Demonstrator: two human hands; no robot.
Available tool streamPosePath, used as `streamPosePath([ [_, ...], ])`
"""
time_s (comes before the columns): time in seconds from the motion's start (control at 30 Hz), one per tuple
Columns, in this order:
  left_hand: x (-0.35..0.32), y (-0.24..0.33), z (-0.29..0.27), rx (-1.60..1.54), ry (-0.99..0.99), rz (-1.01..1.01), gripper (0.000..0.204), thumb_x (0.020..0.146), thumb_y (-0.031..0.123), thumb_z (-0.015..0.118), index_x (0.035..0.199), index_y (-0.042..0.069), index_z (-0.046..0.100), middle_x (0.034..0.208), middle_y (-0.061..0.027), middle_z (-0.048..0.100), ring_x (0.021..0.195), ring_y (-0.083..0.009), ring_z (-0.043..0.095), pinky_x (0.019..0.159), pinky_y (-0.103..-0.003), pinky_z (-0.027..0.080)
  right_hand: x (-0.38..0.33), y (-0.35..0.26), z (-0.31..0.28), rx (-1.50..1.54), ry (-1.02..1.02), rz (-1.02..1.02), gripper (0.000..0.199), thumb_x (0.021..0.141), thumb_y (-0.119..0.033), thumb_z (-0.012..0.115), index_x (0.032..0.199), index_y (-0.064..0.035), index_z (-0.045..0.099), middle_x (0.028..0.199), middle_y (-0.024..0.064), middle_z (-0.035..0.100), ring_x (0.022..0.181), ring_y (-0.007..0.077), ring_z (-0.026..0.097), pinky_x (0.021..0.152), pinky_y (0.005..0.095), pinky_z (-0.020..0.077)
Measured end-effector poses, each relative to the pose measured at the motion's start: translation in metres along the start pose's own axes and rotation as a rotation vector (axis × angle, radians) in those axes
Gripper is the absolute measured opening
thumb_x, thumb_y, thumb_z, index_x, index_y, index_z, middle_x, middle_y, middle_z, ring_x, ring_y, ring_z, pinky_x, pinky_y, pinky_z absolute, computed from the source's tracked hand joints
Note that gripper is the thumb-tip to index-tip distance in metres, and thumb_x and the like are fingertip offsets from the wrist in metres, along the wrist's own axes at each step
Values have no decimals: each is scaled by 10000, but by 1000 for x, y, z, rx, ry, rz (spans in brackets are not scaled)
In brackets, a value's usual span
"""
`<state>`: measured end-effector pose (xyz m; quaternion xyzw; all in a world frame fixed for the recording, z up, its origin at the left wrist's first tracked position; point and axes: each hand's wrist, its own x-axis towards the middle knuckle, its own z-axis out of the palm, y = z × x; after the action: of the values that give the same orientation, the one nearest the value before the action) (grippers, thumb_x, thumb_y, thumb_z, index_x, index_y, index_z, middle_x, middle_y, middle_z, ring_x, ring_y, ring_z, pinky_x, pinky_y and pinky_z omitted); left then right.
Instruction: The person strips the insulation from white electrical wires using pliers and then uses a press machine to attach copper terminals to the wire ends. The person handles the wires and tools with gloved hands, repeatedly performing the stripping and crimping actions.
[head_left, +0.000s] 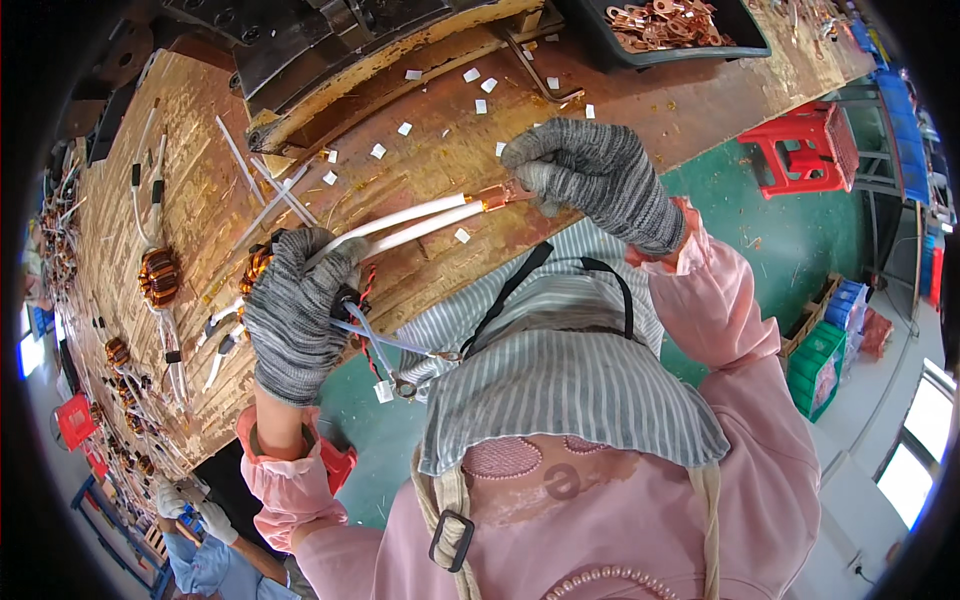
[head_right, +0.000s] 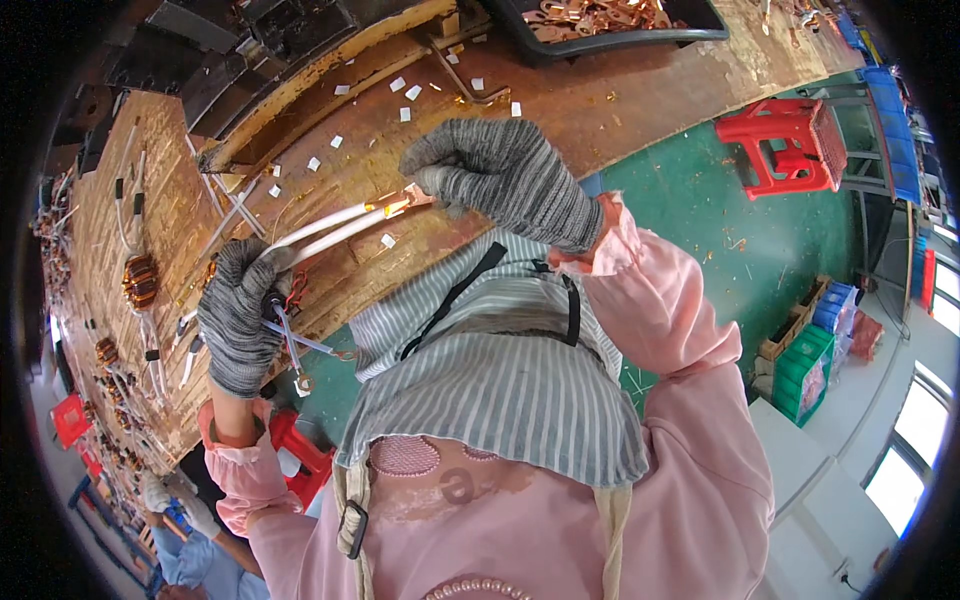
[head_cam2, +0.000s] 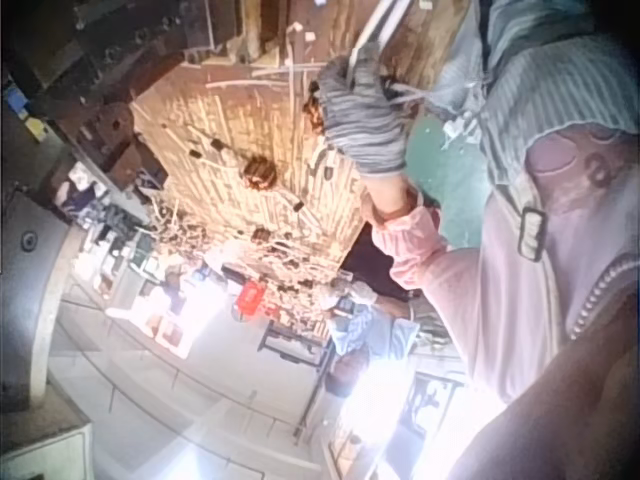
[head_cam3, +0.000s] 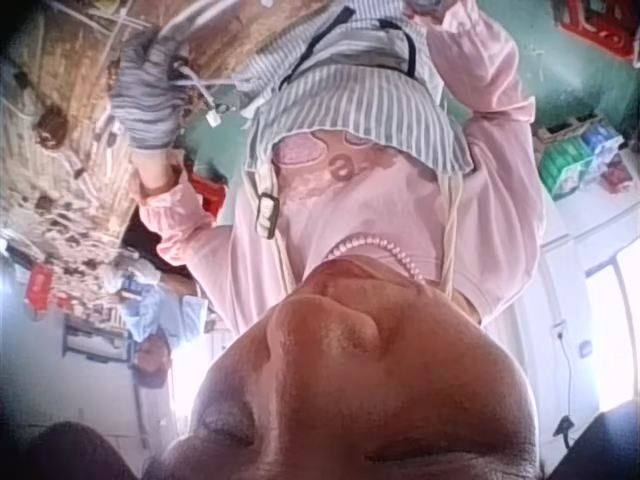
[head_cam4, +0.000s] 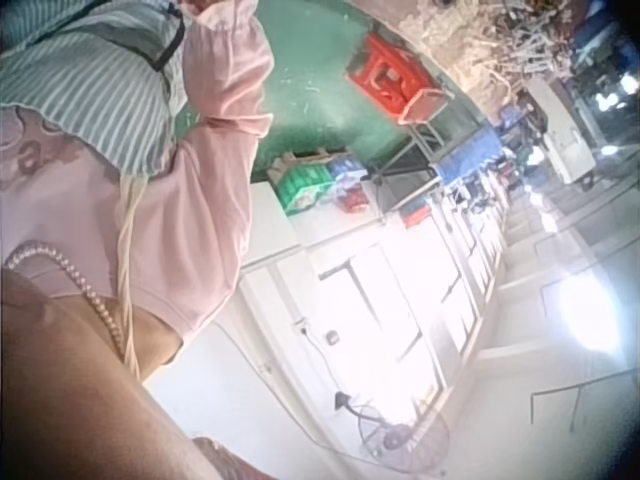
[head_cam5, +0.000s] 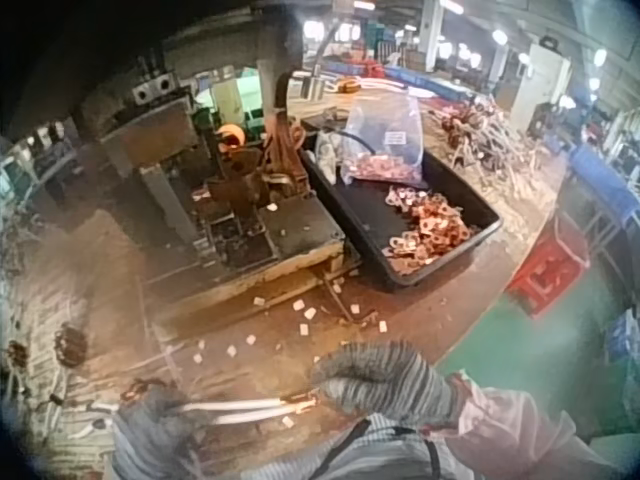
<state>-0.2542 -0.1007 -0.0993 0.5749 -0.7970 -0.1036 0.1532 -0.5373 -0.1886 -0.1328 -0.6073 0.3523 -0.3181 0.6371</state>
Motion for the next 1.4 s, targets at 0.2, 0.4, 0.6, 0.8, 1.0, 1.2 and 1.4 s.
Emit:
streamPosePath([
  [0.2,-4,-5,7,80,130,97,308,586,40,690,876,129,637,889,-76,555,753,-237,584,601,-310,482,4,17,-6,-297,81,-152,198,797,-78,612,986,-19,607,871,76,634,796,164,611,716,273,492],
  [0.4,-14,-8,14,-140,128,-174,280,604,70,691,867,127,616,863,-75,567,706,-226,582,580,-309,476,-3,8,-1,-724,266,-486,239,809,-225,590,946,-31,617,818,107,614,742,249,576,690,318,472],
  [0.6,-22,-16,18,32,168,-35,224,667,102,684,869,77,590,777,-52,581,622,-200,581,559,-295,471,-13,10,19,184,-225,517,361,909,-348,452,900,-23,609,654,25,597,542,77,539,520,229,463],
  [0.8,-37,-22,30,-171,285,-138,228,691,45,670,904,87,598,852,-77,564,692,-184,581,599,-272,488,-17,-5,27,200,-196,301,314,895,-312,492,848,-20,598,638,32,588,499,72,535,465,203,445],
  [1.0,-40,-29,33,-181,224,-64,367,655,-52,690,972,118,618,998,-105,534,807,-181,583,639,-258,502,-22,-8,32,173,-144,249,302,892,-301,494,859,-18,593,631,32,585,506,70,542,464,206,445],
  [1.2,-19,-9,22,47,268,78,308,636,101,712,929,151,631,885,-59,598,758,-228,588,639,-314,480,-21,-5,32,269,-133,248,258,887,-247,505,878,-3,587,633,30,570,514,57,523,471,194,420],
  [1.4,4,3,-6,354,-25,177,297,700,183,651,994,162,624,1057,-73,575,958,-269,541,827,-379,438,-18,19,36,-11,-8,-182,275,898,-274,481,870,-23,593,617,20,566,538,71,543,479,205,432],
])
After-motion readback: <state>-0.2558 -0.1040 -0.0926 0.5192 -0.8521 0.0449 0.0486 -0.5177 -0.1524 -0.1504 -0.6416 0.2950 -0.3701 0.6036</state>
